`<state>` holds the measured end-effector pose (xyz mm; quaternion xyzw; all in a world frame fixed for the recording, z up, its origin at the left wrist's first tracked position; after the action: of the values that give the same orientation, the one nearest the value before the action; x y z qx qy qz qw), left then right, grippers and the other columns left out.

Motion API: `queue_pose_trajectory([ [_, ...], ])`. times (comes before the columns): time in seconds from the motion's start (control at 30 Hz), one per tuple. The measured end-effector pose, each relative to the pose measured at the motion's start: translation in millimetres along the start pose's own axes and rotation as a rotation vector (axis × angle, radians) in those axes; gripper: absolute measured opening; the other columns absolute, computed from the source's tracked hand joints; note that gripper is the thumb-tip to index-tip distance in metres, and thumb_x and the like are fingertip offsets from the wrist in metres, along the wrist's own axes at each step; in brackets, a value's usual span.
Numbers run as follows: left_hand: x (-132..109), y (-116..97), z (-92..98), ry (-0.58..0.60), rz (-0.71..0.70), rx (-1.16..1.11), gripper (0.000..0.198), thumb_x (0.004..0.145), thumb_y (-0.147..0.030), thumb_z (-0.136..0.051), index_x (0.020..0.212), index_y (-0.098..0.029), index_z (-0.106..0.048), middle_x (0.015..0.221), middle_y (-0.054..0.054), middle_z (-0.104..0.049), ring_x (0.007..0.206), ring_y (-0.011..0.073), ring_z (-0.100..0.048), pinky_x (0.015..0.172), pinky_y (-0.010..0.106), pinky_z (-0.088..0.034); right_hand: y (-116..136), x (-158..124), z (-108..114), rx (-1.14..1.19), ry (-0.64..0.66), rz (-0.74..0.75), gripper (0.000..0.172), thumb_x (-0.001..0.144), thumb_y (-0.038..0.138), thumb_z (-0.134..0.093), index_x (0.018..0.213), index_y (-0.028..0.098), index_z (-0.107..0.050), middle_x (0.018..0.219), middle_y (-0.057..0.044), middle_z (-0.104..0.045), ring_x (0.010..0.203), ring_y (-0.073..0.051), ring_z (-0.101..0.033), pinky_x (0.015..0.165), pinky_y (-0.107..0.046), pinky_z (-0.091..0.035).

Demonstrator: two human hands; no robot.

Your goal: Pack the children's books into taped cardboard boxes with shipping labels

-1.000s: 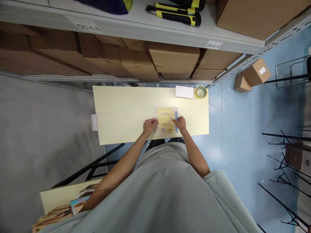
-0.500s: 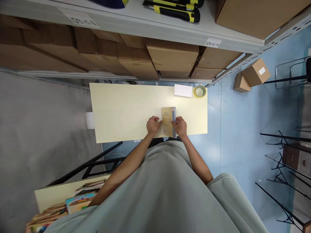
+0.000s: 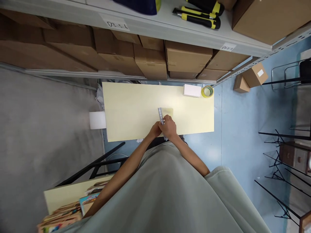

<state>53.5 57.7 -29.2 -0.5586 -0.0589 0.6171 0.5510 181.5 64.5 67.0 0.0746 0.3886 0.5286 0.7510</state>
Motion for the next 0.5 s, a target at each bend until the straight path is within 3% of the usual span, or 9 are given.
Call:
queue_pose_trajectory([
  [0.13,-24,28,31.9,-0.081,0.003,-0.279,0.036,0.104,-0.032,-0.052,0.13,-0.018,-0.073,0.121,0.011,-0.082,0.101,0.0222,-0.079,0.095,0.036,-0.063,13,5,-36,-0.021,-0.002,-0.004,0.022,0.096,0.032,-0.065,0.114,0.026,-0.054,0.117,-0.007,-0.068,0.088,-0.023,-0.068,0.081,-0.036,-0.054],
  [0.23,-28,44,47.6,-0.122,0.046,-0.451,0.047,0.108,-0.048,-0.049,0.136,-0.017,-0.069,0.124,0.011,-0.08,0.107,0.0214,-0.078,0.098,0.036,-0.064,17,10,-61,-0.012,0.025,0.003,0.023,0.098,0.03,-0.065,0.119,0.025,-0.057,0.121,-0.008,-0.068,0.094,-0.023,-0.07,0.084,-0.036,-0.055],
  [0.37,-19,55,57.4,-0.105,0.067,-0.327,0.044,0.103,-0.042,-0.059,0.139,-0.019,-0.069,0.136,0.012,-0.077,0.123,0.0254,-0.074,0.103,0.037,-0.062,-1,11,-71,0.056,0.025,0.024,0.027,0.097,0.029,-0.067,0.123,0.022,-0.063,0.125,-0.01,-0.069,0.106,-0.023,-0.07,0.097,-0.037,-0.056],
  [0.5,-10,61,61.5,-0.119,0.01,-0.134,0.043,0.095,-0.034,-0.065,0.133,-0.017,-0.075,0.128,0.013,-0.079,0.114,0.0292,-0.076,0.105,0.042,-0.06,-44,4,-54,0.102,-0.202,-0.181,0.039,0.096,0.034,-0.067,0.13,0.016,-0.063,0.133,-0.018,-0.066,0.119,-0.027,-0.068,0.105,-0.04,-0.054],
])
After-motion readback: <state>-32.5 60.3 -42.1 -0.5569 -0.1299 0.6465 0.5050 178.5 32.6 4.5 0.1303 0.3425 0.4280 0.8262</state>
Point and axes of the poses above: each hand's wrist, its own x-axis towards the middle knuckle, its own z-axis out of the back of the hand, y = z × x, the point moved 1 cm from there along x, towards the middle knuckle
